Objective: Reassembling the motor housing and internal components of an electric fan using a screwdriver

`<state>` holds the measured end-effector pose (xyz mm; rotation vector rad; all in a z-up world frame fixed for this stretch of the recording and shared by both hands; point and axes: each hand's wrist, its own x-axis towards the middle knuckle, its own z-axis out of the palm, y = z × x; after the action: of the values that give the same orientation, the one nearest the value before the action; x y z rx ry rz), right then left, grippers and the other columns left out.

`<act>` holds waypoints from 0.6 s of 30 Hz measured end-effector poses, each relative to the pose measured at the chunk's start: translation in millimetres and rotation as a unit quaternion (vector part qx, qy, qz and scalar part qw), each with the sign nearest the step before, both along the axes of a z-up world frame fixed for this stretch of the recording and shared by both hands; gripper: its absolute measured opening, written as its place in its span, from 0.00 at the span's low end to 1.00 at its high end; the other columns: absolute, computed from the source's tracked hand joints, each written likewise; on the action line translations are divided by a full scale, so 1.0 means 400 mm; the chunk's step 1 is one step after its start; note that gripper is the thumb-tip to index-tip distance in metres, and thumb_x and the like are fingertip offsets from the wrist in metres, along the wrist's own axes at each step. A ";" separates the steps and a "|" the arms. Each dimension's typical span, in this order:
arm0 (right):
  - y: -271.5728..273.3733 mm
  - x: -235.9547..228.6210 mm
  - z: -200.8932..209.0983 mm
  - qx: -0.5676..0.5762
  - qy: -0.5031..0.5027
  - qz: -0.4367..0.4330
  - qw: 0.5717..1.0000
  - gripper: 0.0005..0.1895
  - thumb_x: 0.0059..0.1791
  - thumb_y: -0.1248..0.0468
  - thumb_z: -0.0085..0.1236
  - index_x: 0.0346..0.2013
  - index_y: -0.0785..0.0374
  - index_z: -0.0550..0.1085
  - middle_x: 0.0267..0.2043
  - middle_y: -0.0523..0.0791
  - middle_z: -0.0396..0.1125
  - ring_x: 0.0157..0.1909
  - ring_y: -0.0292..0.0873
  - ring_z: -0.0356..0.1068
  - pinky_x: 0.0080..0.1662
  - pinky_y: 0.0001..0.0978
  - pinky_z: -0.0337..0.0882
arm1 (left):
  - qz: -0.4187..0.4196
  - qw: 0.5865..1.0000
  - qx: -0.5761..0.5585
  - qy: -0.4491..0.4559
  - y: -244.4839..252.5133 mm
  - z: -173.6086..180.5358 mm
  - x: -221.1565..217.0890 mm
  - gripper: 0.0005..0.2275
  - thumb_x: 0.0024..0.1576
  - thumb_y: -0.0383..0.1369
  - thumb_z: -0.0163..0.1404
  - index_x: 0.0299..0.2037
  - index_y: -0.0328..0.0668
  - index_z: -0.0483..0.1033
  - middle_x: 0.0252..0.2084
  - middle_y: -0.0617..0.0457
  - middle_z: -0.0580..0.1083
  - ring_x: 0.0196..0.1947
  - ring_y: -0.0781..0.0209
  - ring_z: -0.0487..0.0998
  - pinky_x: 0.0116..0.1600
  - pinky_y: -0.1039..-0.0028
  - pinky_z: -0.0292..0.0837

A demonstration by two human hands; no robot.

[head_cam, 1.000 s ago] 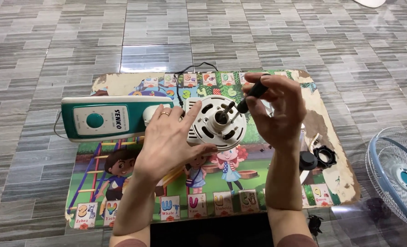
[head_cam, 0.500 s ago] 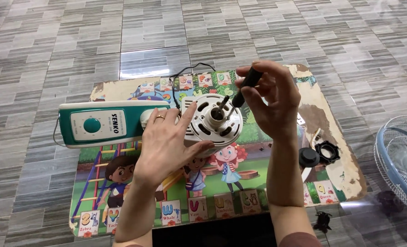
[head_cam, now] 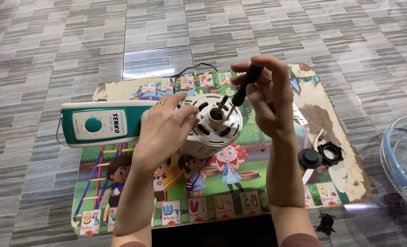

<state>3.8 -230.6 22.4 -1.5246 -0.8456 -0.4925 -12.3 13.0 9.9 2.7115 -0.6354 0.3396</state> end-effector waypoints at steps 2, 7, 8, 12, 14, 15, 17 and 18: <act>-0.001 0.020 -0.016 -0.018 -0.049 -0.090 0.995 0.20 0.55 0.73 0.48 0.61 0.61 0.60 0.58 0.57 0.66 0.49 0.50 0.73 0.50 0.39 0.77 | 0.001 1.000 0.005 -0.015 0.008 -0.034 0.020 0.08 0.61 0.42 0.52 0.42 0.55 0.82 0.59 0.49 0.74 0.54 0.42 0.77 0.45 0.50 0.76; -0.001 0.025 -0.017 -0.003 -0.085 -0.172 0.982 0.22 0.52 0.74 0.65 0.57 0.68 0.67 0.53 0.53 0.66 0.42 0.47 0.75 0.40 0.37 0.82 | 0.007 0.999 0.002 -0.031 0.008 -0.054 0.029 0.06 0.60 0.45 0.55 0.36 0.62 0.81 0.55 0.61 0.74 0.55 0.51 0.78 0.45 0.60 0.79; 0.000 0.024 -0.015 0.006 -0.073 -0.125 0.989 0.21 0.52 0.77 0.61 0.57 0.69 0.65 0.53 0.55 0.67 0.45 0.49 0.76 0.43 0.39 0.82 | 0.001 0.999 -0.009 -0.038 0.005 -0.047 0.025 0.05 0.60 0.42 0.55 0.36 0.59 0.82 0.54 0.59 0.75 0.54 0.51 0.78 0.44 0.60 0.79; 0.002 0.015 -0.005 0.037 -0.024 -0.009 0.999 0.21 0.53 0.80 0.50 0.59 0.68 0.61 0.55 0.60 0.69 0.52 0.55 0.76 0.51 0.47 0.80 | -0.024 0.997 -0.061 -0.033 0.003 -0.054 0.030 0.05 0.62 0.38 0.54 0.36 0.54 0.81 0.52 0.57 0.76 0.55 0.52 0.77 0.44 0.62 0.79; -0.003 0.026 -0.010 0.006 -0.067 -0.074 0.995 0.22 0.52 0.74 0.59 0.58 0.68 0.63 0.54 0.58 0.70 0.51 0.54 0.77 0.49 0.43 0.80 | -0.031 0.996 -0.069 -0.040 0.004 -0.058 0.031 0.05 0.62 0.38 0.54 0.36 0.53 0.80 0.51 0.56 0.77 0.56 0.51 0.76 0.43 0.60 0.79; -0.005 0.031 -0.013 -0.023 -0.107 -0.135 0.985 0.25 0.51 0.69 0.67 0.57 0.68 0.64 0.52 0.56 0.71 0.49 0.53 0.77 0.46 0.39 0.80 | -0.036 0.995 -0.075 -0.046 0.006 -0.061 0.028 0.05 0.62 0.37 0.54 0.35 0.52 0.80 0.51 0.56 0.77 0.56 0.50 0.76 0.43 0.59 0.79; 0.000 0.032 -0.014 -0.019 -0.098 -0.131 0.986 0.23 0.51 0.73 0.65 0.56 0.69 0.64 0.50 0.56 0.71 0.46 0.52 0.78 0.44 0.39 0.81 | -0.035 0.995 -0.078 -0.047 -0.005 -0.050 0.020 0.05 0.62 0.36 0.53 0.35 0.51 0.80 0.50 0.55 0.77 0.55 0.50 0.76 0.42 0.59 0.79; 0.003 0.033 -0.014 -0.014 -0.091 -0.127 0.988 0.22 0.51 0.77 0.64 0.55 0.70 0.63 0.48 0.57 0.72 0.44 0.52 0.78 0.42 0.39 0.82 | -0.034 0.995 -0.078 -0.050 -0.009 -0.043 0.016 0.05 0.63 0.35 0.53 0.35 0.50 0.79 0.48 0.54 0.78 0.53 0.50 0.77 0.42 0.60 0.79</act>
<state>16.9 -229.2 16.6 -1.6400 -0.8031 -0.8210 -5.7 9.5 -7.3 2.5299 -0.6971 0.4901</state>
